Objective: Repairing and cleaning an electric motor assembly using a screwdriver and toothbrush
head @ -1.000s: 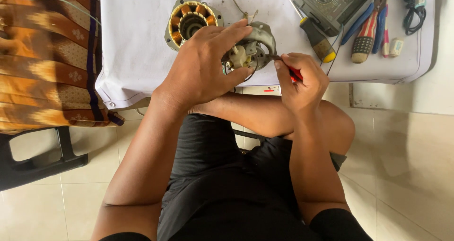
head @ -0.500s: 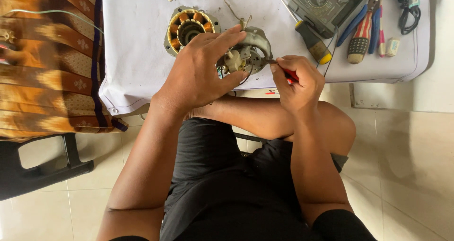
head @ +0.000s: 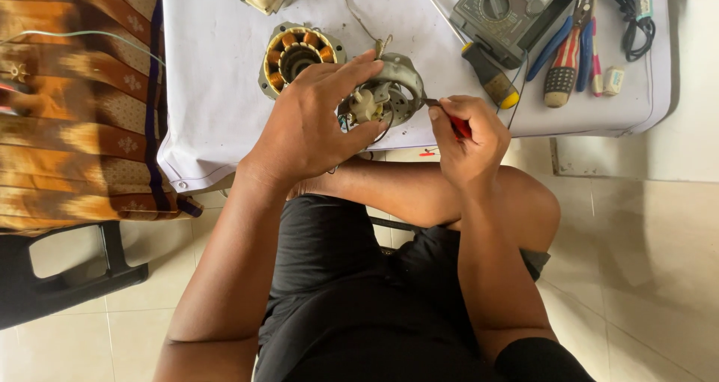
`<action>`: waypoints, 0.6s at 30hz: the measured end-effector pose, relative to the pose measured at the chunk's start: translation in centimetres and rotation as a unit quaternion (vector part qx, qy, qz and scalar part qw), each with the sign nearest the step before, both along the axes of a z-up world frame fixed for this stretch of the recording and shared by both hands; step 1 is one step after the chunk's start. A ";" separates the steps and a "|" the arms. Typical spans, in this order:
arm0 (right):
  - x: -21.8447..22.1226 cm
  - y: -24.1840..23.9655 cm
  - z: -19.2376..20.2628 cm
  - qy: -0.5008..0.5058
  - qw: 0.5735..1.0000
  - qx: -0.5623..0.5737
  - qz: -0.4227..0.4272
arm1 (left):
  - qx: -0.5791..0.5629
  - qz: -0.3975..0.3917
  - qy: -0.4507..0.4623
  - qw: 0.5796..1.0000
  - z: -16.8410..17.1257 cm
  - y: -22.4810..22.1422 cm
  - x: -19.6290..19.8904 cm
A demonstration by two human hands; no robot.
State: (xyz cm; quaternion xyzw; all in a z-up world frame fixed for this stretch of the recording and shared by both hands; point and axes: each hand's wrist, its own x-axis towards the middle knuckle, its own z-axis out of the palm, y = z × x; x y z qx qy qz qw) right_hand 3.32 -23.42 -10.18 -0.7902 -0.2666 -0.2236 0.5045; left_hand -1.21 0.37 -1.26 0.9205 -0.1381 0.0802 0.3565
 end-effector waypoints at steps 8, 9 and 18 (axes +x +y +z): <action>0.2 -0.3 -0.1 0.003 1.000 0.009 0.020 | -0.003 0.000 0.001 1.000 0.1 0.0 0.1; 0.2 -0.2 -0.1 0.006 1.000 0.009 0.026 | -0.002 0.000 0.004 1.000 0.1 0.0 0.0; 0.1 0.3 0.5 -0.015 1.000 -0.009 0.016 | -0.002 0.002 0.022 1.000 0.5 -0.2 0.1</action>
